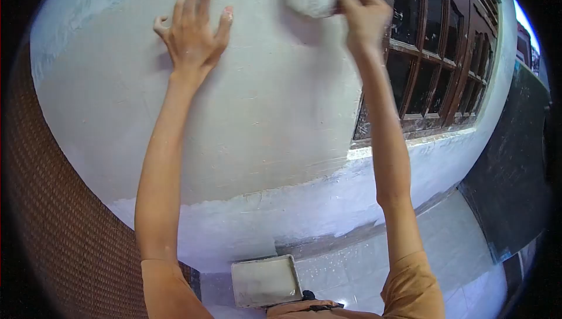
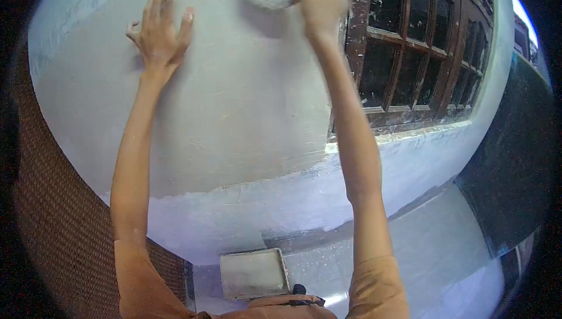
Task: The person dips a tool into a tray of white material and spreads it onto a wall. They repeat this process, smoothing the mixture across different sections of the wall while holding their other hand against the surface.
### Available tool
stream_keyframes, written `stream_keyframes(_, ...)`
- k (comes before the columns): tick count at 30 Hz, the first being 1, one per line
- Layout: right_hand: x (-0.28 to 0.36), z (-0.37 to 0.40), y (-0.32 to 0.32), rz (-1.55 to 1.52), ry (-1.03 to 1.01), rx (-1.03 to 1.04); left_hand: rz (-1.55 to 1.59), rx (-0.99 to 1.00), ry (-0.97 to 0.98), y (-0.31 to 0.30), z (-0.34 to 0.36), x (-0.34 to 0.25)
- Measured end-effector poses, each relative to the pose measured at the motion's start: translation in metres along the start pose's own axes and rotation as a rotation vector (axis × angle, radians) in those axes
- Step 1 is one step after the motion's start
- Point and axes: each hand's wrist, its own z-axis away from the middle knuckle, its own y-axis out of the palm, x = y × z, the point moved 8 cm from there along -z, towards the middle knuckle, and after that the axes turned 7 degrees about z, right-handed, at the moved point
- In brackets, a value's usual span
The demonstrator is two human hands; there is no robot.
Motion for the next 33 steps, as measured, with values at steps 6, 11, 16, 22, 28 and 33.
stream_keyframes(6, 0.012, 0.000, -0.064, 0.277, 0.060, -0.294, 0.031, 0.017, 0.012, 0.000, 0.002, 0.003)
stream_keyframes(11, 0.019, 0.002, -0.119, 0.110, -0.049, -0.501, 0.011, 0.121, -0.095, 0.010, 0.002, 0.004)
stream_keyframes(16, 0.008, 0.037, -0.019, 0.194, 0.084, -0.113, 0.017, 0.010, 0.026, 0.001, 0.002, 0.000)
stream_keyframes(22, 0.026, 0.027, -0.105, 0.122, 0.039, -0.481, 0.026, 0.023, 0.044, 0.004, 0.003, 0.000)
stream_keyframes(28, 0.022, 0.035, 0.014, 0.126, 0.075, -0.067, -0.022, 0.069, 0.024, 0.005, 0.004, 0.003)
stream_keyframes(33, 0.006, 0.012, -0.073, 0.231, 0.080, -0.256, 0.045, 0.071, 0.059, 0.001, 0.003, 0.002)
